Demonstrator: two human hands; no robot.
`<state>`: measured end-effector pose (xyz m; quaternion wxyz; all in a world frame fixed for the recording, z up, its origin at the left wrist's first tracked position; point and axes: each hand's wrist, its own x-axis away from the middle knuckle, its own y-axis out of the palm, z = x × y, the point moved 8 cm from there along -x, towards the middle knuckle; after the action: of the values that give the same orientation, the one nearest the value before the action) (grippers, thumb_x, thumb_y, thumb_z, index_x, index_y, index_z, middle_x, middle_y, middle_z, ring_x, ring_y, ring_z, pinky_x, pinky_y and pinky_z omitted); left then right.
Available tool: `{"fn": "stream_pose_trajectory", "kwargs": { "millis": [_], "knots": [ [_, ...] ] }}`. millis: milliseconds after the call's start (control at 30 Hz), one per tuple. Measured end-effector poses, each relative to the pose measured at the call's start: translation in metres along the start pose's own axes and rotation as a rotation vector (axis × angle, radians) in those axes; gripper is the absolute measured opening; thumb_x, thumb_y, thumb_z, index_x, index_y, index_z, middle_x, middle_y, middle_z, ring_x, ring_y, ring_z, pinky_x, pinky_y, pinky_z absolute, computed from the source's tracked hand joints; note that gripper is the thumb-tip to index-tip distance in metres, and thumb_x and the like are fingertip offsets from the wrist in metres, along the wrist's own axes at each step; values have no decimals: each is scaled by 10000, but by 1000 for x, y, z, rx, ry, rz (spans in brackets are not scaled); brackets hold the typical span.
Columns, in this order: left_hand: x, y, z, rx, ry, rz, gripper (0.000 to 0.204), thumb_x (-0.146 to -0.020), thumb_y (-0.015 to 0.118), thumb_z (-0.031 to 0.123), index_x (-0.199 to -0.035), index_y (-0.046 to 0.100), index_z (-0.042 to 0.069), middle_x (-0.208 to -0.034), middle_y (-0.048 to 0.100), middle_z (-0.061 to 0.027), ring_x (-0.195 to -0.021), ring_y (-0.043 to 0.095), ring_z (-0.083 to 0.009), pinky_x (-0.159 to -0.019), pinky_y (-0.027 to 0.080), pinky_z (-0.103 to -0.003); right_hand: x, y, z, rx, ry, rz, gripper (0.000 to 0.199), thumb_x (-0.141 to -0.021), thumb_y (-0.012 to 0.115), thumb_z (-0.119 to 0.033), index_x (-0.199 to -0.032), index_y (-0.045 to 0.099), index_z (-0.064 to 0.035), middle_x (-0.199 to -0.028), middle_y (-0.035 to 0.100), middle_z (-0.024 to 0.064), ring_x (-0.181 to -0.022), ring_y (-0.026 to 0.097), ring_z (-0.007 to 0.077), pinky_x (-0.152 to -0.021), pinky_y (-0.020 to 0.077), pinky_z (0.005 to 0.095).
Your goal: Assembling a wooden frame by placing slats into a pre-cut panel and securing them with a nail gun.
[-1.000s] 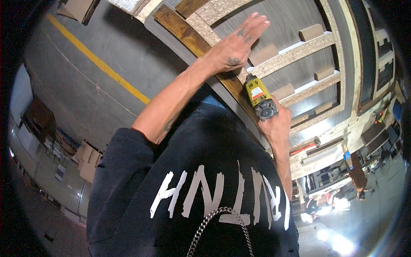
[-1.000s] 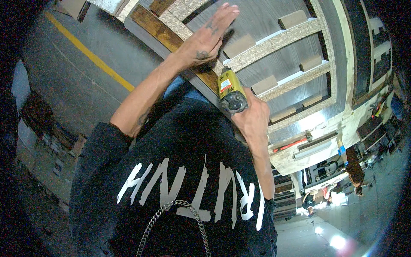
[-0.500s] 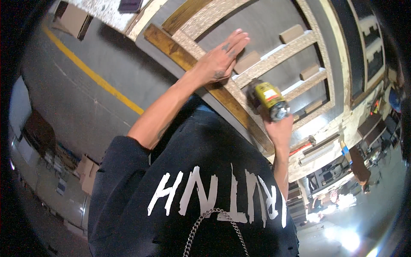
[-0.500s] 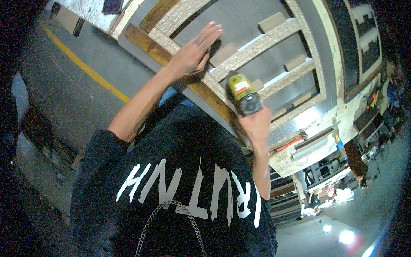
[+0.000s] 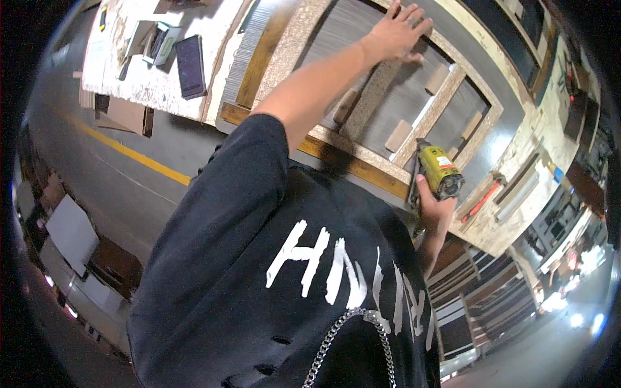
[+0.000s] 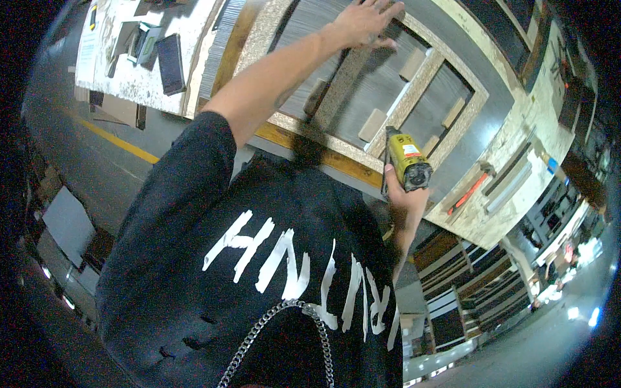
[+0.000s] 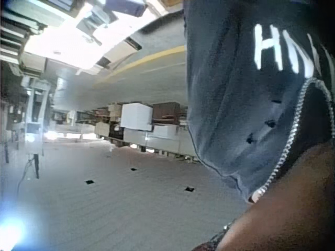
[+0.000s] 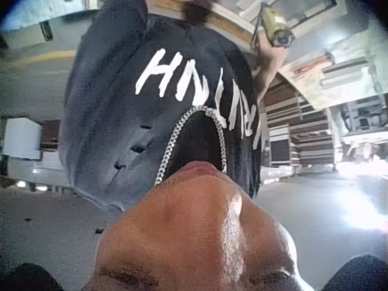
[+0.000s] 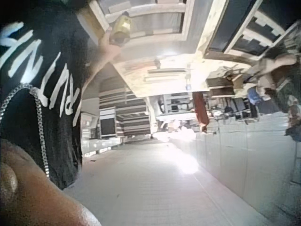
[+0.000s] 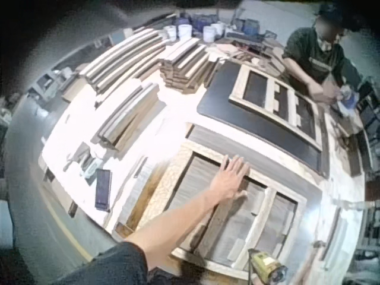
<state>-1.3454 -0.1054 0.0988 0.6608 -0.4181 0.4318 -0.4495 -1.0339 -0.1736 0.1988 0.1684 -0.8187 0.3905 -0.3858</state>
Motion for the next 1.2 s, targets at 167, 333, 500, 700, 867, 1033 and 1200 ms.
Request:
{"fn": "stream_pose_trajectory", "kwargs": {
  "millis": [167, 333, 500, 700, 867, 1033, 1200],
  "knots": [
    [-9, 8, -3, 162, 129, 118, 718, -739, 655, 337, -1352, 449, 25, -1258, 505, -189, -1256, 429, -353, -1157, 228, -540, 43, 9, 11, -153, 253, 51, 522, -817, 783, -154, -1256, 582, 44, -1137, 672, 121, -1003, 640, 220, -909, 481, 325],
    [-13, 11, 0, 192, 111, 108, 706, -725, 652, 325, -1335, 462, 24, -1251, 511, -186, -1254, 433, -352, -1144, 250, -535, 55, 5, 28, -12, 310, 59, 583, -814, 809, -254, -1263, 576, 37, -1131, 671, 128, -1000, 638, 229, -893, 489, 341],
    [-8, 10, -3, 179, 109, 163, 695, -716, 653, 314, -1319, 479, 17, -1247, 514, -198, -1245, 444, -356, -1142, 257, -526, 48, 4, 20, -28, 349, -10, 602, -816, 808, -296, -1262, 578, 37, -1125, 672, 138, -1010, 635, 245, -895, 490, 360],
    [-5, 11, -1, 202, 88, 163, 719, -710, 662, 316, -1325, 475, -7, -1279, 504, -224, -1272, 431, -378, -1154, 246, -526, 35, 24, -11, 115, 268, -200, 523, -815, 794, -299, -1174, 649, 52, -1032, 714, 177, -939, 685, 232, -819, 530, 355],
    [-6, 11, -1, 244, 44, 112, 743, -706, 663, 323, -1334, 471, -25, -1334, 486, -243, -1304, 412, -392, -1167, 237, -514, 28, 61, -29, 277, -21, -325, 383, -792, 764, -228, -1097, 690, -10, -917, 743, 128, -815, 722, 209, -716, 580, 356],
    [-3, 12, -4, 272, 39, 177, 721, -716, 641, 313, -1326, 477, -36, -1330, 491, -254, -1307, 409, -404, -1170, 239, -503, 19, 99, -58, 402, -169, -385, 368, -798, 743, -203, -1145, 689, -92, -919, 723, 155, -775, 708, 243, -697, 553, 357],
    [-2, 10, -3, 325, 34, 199, 715, -717, 630, 283, -1330, 472, -50, -1341, 484, -262, -1311, 407, -413, -1170, 239, -504, 7, 120, -64, 421, -174, -470, 398, -828, 697, -295, -1177, 673, -105, -905, 699, 178, -769, 690, 249, -722, 524, 363]
  ]
}}
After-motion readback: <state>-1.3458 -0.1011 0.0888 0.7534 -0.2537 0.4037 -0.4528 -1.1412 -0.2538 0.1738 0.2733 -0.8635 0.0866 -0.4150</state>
